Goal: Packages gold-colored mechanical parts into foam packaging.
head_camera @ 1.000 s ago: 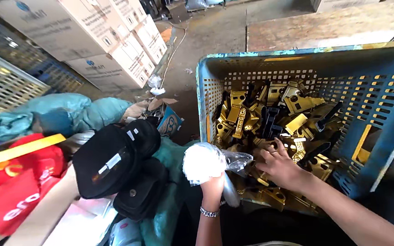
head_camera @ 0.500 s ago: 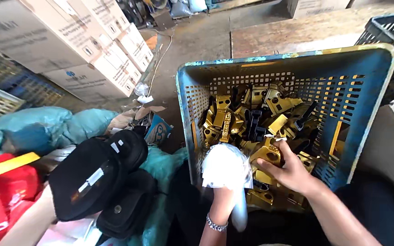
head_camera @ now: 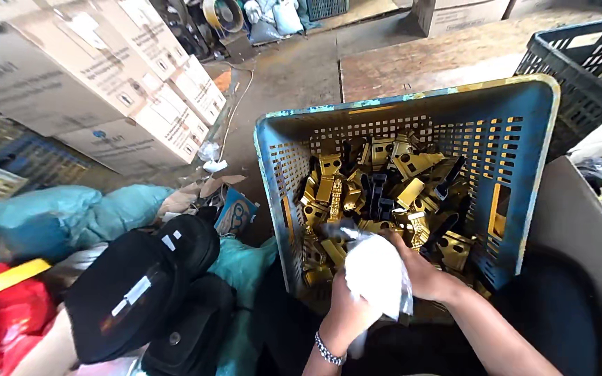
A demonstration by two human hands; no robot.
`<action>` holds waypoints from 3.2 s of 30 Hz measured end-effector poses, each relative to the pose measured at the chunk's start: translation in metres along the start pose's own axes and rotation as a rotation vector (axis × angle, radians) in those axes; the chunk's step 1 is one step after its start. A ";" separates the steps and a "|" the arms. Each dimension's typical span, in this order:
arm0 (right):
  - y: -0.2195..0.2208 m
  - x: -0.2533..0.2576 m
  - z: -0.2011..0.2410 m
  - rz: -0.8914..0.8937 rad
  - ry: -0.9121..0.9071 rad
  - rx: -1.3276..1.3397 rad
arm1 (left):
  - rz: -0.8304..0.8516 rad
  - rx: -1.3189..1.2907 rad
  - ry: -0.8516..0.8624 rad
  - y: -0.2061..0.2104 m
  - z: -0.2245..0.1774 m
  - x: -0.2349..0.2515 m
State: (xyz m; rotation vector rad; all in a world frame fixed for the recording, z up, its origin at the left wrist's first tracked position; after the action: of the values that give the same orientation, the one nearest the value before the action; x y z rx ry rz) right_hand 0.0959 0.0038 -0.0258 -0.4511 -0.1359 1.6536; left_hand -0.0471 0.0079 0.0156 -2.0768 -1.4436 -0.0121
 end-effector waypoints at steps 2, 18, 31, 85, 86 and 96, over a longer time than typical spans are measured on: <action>-0.009 -0.008 -0.001 -0.063 -0.028 0.238 | -0.191 0.015 -0.099 -0.007 0.017 0.001; 0.000 -0.036 -0.013 -0.151 -0.341 1.061 | 0.067 -1.134 -0.260 0.046 -0.013 0.014; -0.026 -0.029 -0.041 -0.438 -0.045 0.414 | 0.245 -0.038 0.237 0.046 -0.042 -0.018; -0.070 -0.018 0.026 -0.287 -0.268 -0.314 | -0.237 -0.397 -0.310 -0.039 0.049 -0.021; -0.068 -0.008 0.030 -0.215 -0.208 -0.520 | -0.319 -0.422 -0.311 -0.046 0.053 -0.021; -0.022 0.029 0.017 0.019 -0.204 -0.980 | -0.484 -0.349 -0.218 -0.068 0.051 -0.009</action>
State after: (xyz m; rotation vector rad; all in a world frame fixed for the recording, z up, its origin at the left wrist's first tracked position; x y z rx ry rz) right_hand 0.1084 0.0384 -0.0084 -1.0063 -1.1213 1.5618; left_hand -0.1254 0.0400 0.0022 -1.9792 -2.1814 -0.2530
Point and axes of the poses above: each hand's wrist, its own x-axis towards the middle knuckle, its own y-axis out of the palm, z = x × y, the point moved 8 cm from there along x, towards the middle knuckle, and after that the axes turned 3 degrees about -x, right-handed, at the moved point
